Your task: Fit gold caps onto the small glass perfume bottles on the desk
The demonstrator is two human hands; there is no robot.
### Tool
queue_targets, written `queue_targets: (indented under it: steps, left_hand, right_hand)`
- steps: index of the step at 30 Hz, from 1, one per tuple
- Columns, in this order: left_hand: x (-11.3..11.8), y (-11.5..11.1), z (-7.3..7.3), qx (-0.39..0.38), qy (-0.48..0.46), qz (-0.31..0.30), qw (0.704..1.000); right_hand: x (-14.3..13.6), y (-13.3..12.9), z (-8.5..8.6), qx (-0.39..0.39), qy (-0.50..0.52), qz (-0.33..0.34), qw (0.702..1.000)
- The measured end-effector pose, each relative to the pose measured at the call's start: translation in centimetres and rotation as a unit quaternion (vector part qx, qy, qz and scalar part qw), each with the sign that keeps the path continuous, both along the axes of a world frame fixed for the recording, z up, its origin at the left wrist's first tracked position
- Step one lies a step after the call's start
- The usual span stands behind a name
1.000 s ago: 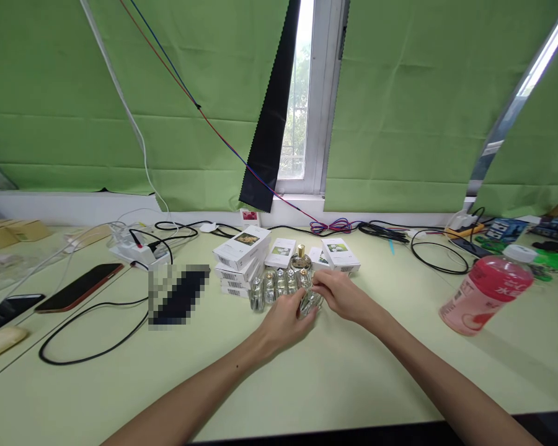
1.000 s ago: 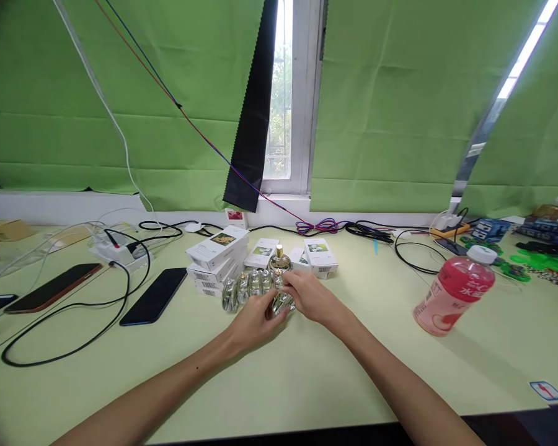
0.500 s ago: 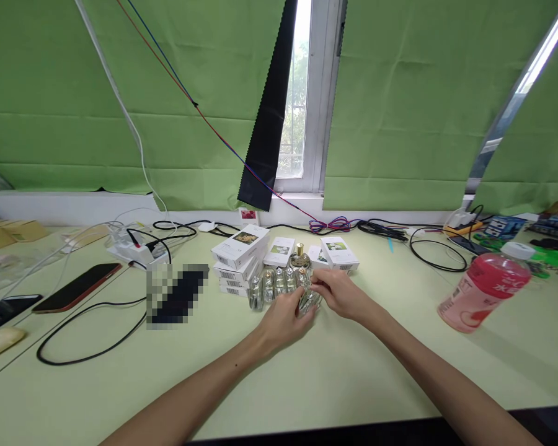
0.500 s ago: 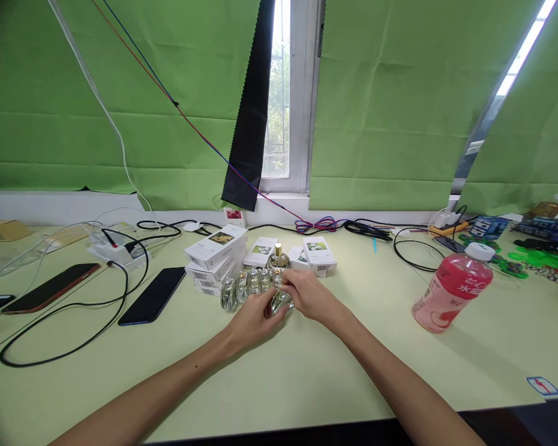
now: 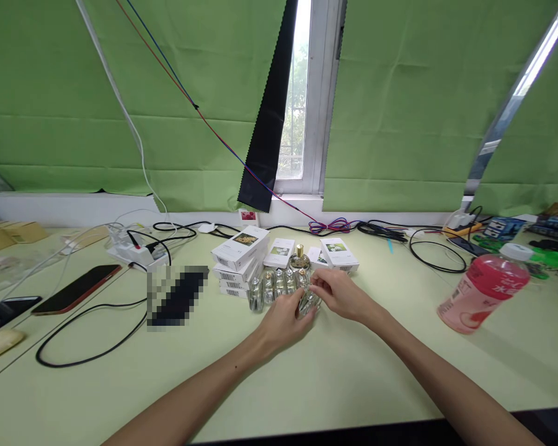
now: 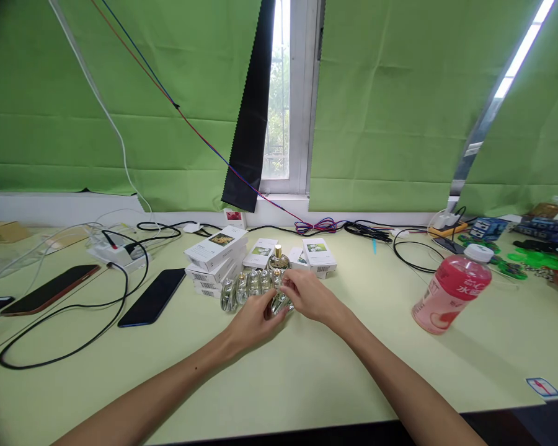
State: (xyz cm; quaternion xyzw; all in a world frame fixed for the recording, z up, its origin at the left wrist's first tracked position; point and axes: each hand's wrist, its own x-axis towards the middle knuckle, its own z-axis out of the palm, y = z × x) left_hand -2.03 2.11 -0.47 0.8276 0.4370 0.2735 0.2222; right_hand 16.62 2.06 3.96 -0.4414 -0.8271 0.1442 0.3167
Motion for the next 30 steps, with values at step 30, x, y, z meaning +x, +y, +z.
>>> queue_targets:
  steps: [30]
  left_hand:
    - [-0.1, 0.0, -0.1, 0.013, 0.015, 0.0, 1.0]
  right_hand:
    - [0.2, -1.0, 1.3, 0.035, -0.067, -0.033, 0.997]
